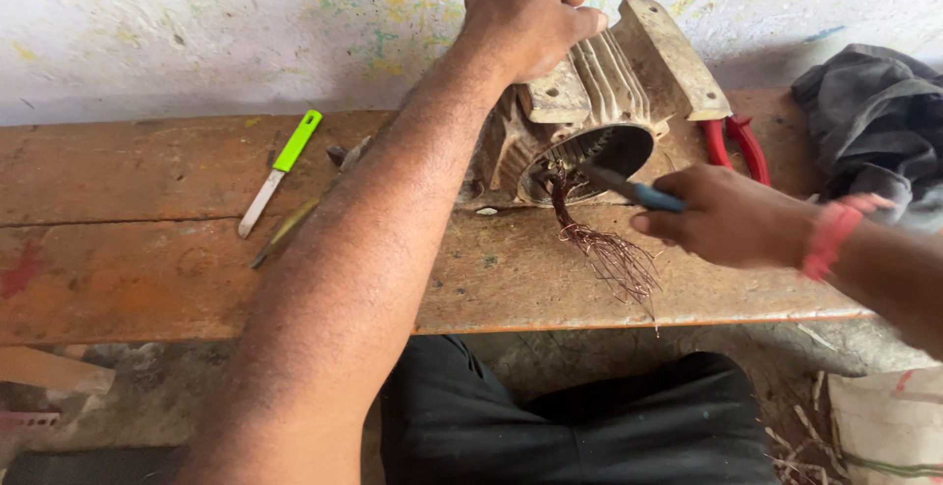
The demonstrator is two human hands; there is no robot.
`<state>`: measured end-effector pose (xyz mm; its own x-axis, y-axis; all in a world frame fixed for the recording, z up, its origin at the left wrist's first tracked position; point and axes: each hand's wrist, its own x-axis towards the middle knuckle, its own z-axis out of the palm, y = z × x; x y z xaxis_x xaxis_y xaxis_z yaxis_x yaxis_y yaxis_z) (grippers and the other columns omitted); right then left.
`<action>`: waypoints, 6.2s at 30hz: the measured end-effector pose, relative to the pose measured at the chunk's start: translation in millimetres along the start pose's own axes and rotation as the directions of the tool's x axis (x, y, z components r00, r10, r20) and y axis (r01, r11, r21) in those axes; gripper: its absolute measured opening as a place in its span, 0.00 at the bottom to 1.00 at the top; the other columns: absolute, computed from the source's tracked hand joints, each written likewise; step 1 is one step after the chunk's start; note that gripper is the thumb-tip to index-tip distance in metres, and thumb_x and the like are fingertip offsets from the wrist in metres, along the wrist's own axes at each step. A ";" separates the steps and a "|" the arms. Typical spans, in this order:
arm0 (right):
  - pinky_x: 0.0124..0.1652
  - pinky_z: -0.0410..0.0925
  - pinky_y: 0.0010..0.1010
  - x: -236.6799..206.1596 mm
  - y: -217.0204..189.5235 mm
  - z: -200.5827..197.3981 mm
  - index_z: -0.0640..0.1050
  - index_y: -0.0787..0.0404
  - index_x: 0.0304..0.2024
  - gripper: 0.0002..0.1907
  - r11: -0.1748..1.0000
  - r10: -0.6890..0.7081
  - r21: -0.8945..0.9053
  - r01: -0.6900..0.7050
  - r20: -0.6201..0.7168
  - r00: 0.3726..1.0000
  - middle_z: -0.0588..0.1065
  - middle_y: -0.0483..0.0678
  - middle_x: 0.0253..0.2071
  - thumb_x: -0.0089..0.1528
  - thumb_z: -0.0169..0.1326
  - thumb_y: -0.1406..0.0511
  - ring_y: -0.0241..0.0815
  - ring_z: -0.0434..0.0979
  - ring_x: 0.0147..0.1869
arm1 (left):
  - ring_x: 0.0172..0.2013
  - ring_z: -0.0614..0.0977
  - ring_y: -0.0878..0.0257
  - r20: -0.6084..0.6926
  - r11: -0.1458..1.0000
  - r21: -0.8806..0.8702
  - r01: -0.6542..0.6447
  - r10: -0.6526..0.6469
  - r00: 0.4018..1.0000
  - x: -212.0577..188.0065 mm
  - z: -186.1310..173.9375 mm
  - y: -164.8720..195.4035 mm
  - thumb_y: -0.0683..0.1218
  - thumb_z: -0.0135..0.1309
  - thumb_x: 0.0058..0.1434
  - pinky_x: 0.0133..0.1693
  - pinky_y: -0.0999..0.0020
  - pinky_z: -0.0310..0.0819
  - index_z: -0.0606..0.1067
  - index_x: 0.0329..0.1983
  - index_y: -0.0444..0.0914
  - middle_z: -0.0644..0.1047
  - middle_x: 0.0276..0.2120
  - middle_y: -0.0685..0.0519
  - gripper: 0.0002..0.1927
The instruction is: The person uses pliers to pull and cut copper wire from the slots of a motor stator. They repeatedly reach into the stator, grip wire bundles, and cut them near the surface, leaving the stator progressively empty.
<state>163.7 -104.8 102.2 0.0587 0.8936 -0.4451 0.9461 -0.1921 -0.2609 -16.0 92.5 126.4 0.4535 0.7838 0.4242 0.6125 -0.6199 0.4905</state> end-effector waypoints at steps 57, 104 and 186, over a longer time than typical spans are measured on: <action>0.69 0.60 0.39 78.3 -103.6 -45.9 0.73 0.61 0.65 0.25 0.720 -0.421 0.140 0.679 -0.689 0.589 0.66 0.55 0.72 0.68 0.49 0.57 0.54 0.67 0.73 | 0.56 0.76 0.36 0.071 0.980 0.039 0.196 -0.199 0.977 -200.4 92.0 40.0 0.67 0.54 0.61 0.43 0.54 0.83 0.59 0.68 0.23 0.59 0.66 0.26 0.49; 0.68 0.61 0.40 81.4 -110.7 -47.0 0.73 0.56 0.65 0.26 0.766 -0.359 0.198 0.611 -0.657 0.663 0.65 0.50 0.72 0.67 0.48 0.54 0.52 0.71 0.69 | 0.38 0.86 0.50 0.070 0.787 -0.176 0.591 -0.589 0.805 -152.1 93.0 27.1 0.48 0.55 0.61 0.41 0.55 0.82 0.79 0.49 0.35 0.83 0.39 0.41 0.17; 0.68 0.62 0.39 61.0 -110.8 -52.4 0.72 0.57 0.66 0.26 0.748 -0.357 0.262 0.610 -0.616 0.702 0.69 0.52 0.70 0.68 0.48 0.55 0.52 0.71 0.70 | 0.20 0.76 0.62 0.353 -0.383 -0.887 0.257 -0.204 0.913 -175.1 68.7 56.2 0.45 0.49 0.65 0.23 0.69 0.73 0.67 0.60 0.28 0.78 0.25 0.50 0.23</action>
<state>79.1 -7.7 148.8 -0.0998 0.9460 0.3083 0.6596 0.2949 -0.6914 -16.5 -77.1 27.4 0.5179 0.8552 0.0189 -0.6922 0.4060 0.5967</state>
